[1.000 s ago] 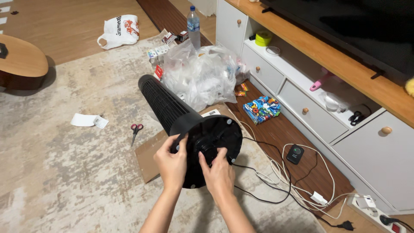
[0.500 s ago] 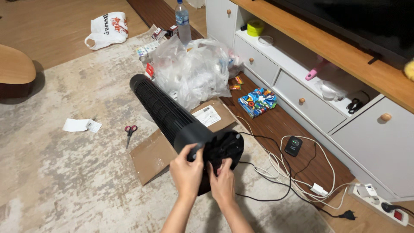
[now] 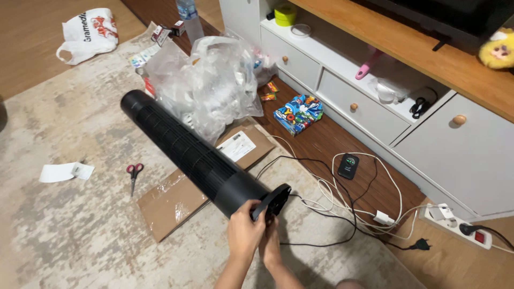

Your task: The person sits on the floor and assembles a black tower fan, attaching the round base plate and base cover to the bottom of the fan body, handling the power cable and removing packaging around the parts. The clip ends while the base pieces are still being fitted.

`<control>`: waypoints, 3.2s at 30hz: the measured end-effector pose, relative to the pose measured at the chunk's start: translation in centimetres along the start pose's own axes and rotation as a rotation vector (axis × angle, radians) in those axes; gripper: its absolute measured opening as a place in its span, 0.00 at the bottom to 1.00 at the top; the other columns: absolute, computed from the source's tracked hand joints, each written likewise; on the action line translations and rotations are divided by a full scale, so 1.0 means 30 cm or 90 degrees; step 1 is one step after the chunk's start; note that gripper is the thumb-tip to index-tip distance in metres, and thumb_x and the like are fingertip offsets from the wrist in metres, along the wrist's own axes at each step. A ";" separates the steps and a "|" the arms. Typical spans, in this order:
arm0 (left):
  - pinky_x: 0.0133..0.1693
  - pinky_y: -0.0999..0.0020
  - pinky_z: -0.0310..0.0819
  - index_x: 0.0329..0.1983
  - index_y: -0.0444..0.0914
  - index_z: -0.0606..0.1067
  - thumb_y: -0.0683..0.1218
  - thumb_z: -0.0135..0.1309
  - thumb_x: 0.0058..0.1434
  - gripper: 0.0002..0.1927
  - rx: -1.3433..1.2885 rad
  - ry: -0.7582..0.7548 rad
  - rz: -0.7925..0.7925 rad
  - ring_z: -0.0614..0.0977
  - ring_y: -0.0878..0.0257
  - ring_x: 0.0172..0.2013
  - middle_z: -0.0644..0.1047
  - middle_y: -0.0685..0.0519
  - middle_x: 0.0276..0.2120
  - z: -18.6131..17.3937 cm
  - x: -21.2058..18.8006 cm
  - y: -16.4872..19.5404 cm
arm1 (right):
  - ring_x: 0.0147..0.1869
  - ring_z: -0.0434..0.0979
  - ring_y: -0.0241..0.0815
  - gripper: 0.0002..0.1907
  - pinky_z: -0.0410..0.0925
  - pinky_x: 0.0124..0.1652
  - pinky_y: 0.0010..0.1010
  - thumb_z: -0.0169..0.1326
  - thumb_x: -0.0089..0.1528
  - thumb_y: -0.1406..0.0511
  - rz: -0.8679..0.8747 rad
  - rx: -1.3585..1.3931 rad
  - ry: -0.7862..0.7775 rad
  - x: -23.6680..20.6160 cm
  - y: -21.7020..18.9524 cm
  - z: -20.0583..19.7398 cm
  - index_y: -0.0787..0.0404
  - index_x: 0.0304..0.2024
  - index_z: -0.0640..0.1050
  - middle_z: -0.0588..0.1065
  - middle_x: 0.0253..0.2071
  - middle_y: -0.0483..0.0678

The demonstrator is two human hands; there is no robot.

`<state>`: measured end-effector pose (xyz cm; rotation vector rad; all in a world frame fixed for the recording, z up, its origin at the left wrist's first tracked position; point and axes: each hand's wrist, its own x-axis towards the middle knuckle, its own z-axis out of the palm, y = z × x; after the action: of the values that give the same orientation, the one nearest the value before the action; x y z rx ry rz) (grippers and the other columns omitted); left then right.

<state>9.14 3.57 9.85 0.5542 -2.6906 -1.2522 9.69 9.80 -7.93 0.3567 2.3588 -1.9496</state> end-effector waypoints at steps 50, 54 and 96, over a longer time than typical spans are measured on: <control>0.53 0.66 0.77 0.67 0.38 0.69 0.82 0.40 0.49 0.55 -0.970 -0.315 -0.360 0.82 0.59 0.51 0.80 0.54 0.55 0.164 -0.131 -0.571 | 0.27 0.69 0.51 0.18 0.64 0.29 0.41 0.61 0.60 0.60 -0.259 -0.116 0.060 -0.233 -0.185 -0.200 0.63 0.37 0.67 0.68 0.24 0.52; 0.49 0.62 0.76 0.65 0.34 0.71 0.84 0.35 0.50 0.59 -0.901 -0.376 -0.446 0.82 0.56 0.47 0.80 0.48 0.52 0.215 -0.100 -0.582 | 0.26 0.67 0.55 0.16 0.63 0.29 0.43 0.58 0.62 0.60 -0.119 -0.086 0.061 -0.217 -0.168 -0.215 0.63 0.38 0.67 0.68 0.22 0.56; 0.67 0.39 0.58 0.79 0.54 0.24 0.65 0.76 0.29 0.87 -0.128 0.054 -0.355 0.51 0.33 0.73 0.39 0.26 0.74 -0.057 0.238 -0.336 | 0.30 0.78 0.53 0.17 0.69 0.32 0.43 0.52 0.66 0.57 -0.067 0.087 0.137 -0.287 -0.085 -0.020 0.64 0.44 0.67 0.76 0.29 0.57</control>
<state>5.75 -6.28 3.01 1.3522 -2.3747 -1.5487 17.55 8.74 -3.70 0.4828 2.4210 -2.2314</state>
